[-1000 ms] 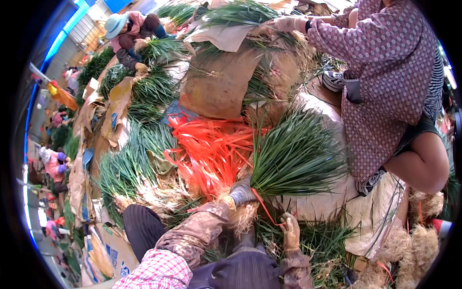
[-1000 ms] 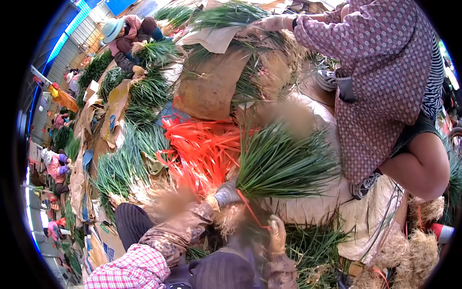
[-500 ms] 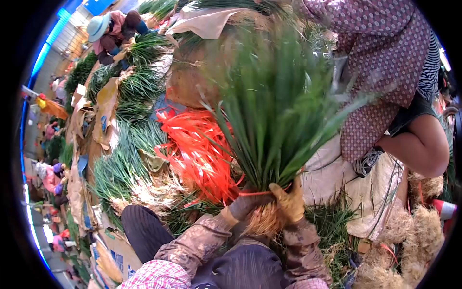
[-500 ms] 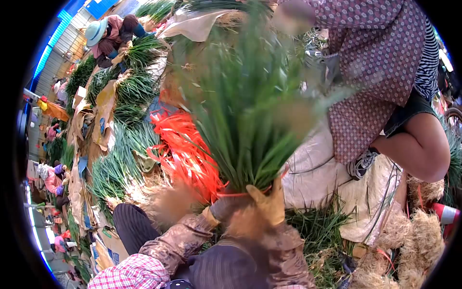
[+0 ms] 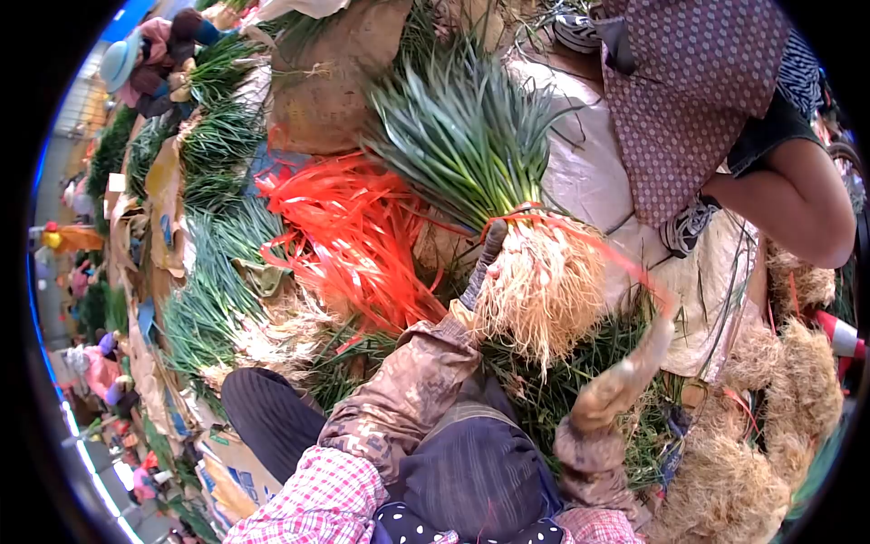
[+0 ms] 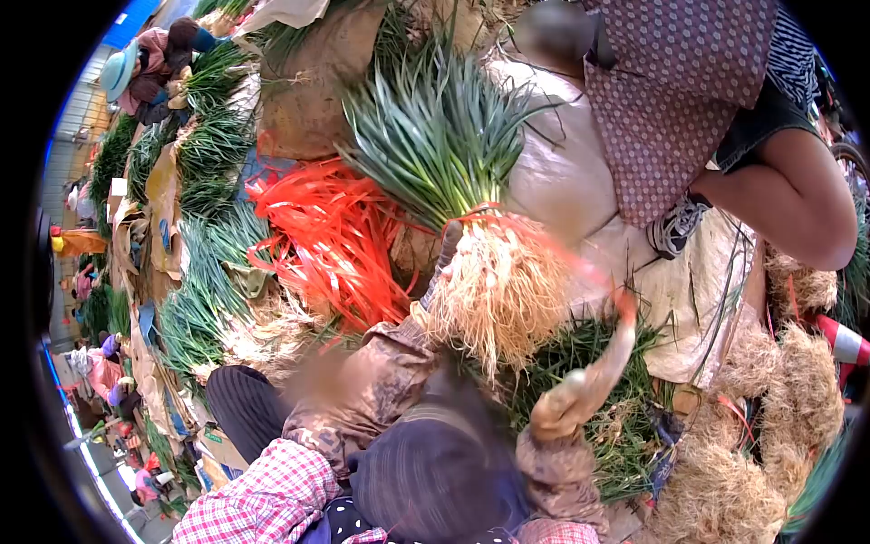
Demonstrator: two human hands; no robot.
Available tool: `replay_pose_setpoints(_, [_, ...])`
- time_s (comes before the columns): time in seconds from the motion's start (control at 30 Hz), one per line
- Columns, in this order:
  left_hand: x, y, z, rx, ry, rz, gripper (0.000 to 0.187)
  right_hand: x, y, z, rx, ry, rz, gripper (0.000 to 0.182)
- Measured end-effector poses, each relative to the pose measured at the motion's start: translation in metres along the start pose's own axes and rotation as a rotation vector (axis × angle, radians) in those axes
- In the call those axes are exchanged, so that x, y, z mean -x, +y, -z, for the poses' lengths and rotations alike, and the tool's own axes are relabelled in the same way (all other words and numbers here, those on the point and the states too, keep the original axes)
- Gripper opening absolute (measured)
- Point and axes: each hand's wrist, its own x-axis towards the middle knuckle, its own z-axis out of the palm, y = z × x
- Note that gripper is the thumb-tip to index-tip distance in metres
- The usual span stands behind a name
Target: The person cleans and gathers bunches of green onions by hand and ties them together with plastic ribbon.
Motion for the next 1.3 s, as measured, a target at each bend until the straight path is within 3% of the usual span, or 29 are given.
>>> replay_pose_setpoints(0.07, [0.005,-0.003,0.005,0.012,0.008,0.009,0.060,0.017,0.008,0.013,0.088,0.030,0.195,0.060])
replay_pose_setpoints(0.13, [0.010,-0.009,0.011,0.029,0.025,0.012,0.059,0.016,0.010,0.005,0.115,0.049,0.235,0.062])
replay_pose_setpoints(0.17, [0.014,-0.012,0.014,0.027,0.033,0.016,0.059,0.027,0.017,-0.016,0.075,0.066,0.128,0.064])
replay_pose_setpoints(0.23, [0.018,-0.017,0.020,0.034,0.054,0.021,0.058,0.027,0.021,-0.076,0.142,0.000,0.114,0.066])
replay_pose_setpoints(0.33, [0.025,-0.010,0.019,0.013,0.066,0.041,0.057,0.029,0.015,-0.096,0.154,-0.366,0.008,0.060])
replay_pose_setpoints(0.37, [0.032,-0.008,0.022,0.011,0.079,0.047,0.057,0.038,0.010,-0.093,-0.145,-0.383,-0.144,0.055])
replay_pose_setpoints(0.47, [0.047,0.003,0.022,0.009,0.104,0.094,0.056,0.038,0.035,-0.062,-0.550,-0.285,-0.264,0.042])
replay_pose_setpoints(0.53, [0.056,0.006,0.023,0.013,0.126,0.130,0.055,0.015,0.062,-0.053,-0.359,-0.475,-0.525,0.041])
replay_pose_setpoints(0.6, [0.063,0.005,0.029,0.016,0.154,0.177,0.054,0.020,0.094,-0.057,-0.219,-0.739,-0.632,0.044])
replay_pose_setpoints(0.63, [0.064,0.007,0.031,0.011,0.161,0.197,0.054,0.061,0.137,-0.092,-0.407,-0.800,-0.651,0.046])
replay_pose_setpoints(0.73, [0.071,0.014,0.037,0.005,0.170,0.217,0.053,0.064,0.138,-0.127,0.047,-1.111,-0.306,0.065])
replay_pose_setpoints(0.77, [0.074,0.018,0.037,0.021,0.169,0.218,0.052,0.060,0.131,-0.130,0.225,-1.215,-0.333,0.058])
replay_pose_setpoints(0.8, [0.078,0.021,0.037,0.052,0.174,0.218,0.052,0.095,0.161,-0.125,-0.148,-1.038,-0.490,0.046])
replay_pose_setpoints(0.83, [0.082,0.023,0.037,0.088,0.176,0.218,0.052,0.101,0.157,-0.111,-0.263,-0.855,-0.806,0.033])
replay_pose_setpoints(0.87, [0.088,0.025,0.038,0.127,0.185,0.226,0.051,0.082,0.154,-0.089,0.201,-0.921,-0.476,0.029])
replay_pose_setpoints(0.9, [0.090,0.026,0.040,0.155,0.189,0.228,0.051,0.083,0.173,-0.067,0.397,-1.044,-0.464,0.025])
replay_pose_setpoints(0.97, [0.096,0.026,0.042,0.220,0.195,0.242,0.050,0.106,0.215,-0.029,0.825,-1.404,-0.530,0.039])
replay_pose_setpoints(1.07, [0.097,0.019,0.045,0.344,0.226,0.282,0.049,0.048,0.129,0.003,0.637,-1.140,-0.591,0.061])
replay_pose_setpoints(1.17, [0.093,-0.001,0.044,0.345,0.317,0.354,0.048,0.039,0.098,-0.011,-0.394,-0.998,-1.033,0.079])
replay_pose_setpoints(1.23, [0.093,-0.009,0.018,-0.011,0.394,0.402,0.044,0.082,0.137,-0.045,-0.631,-0.956,-0.894,0.081])
replay_pose_setpoints(1.27, [0.092,-0.012,0.005,-0.184,0.430,0.440,0.041,0.065,0.126,-0.050,-0.935,-0.945,-1.157,0.078])
replay_pose_setpoints(1.3, [0.080,-0.016,0.002,-0.538,0.281,0.369,0.051,0.048,0.114,-0.056,-1.191,-0.891,-1.452,0.075])
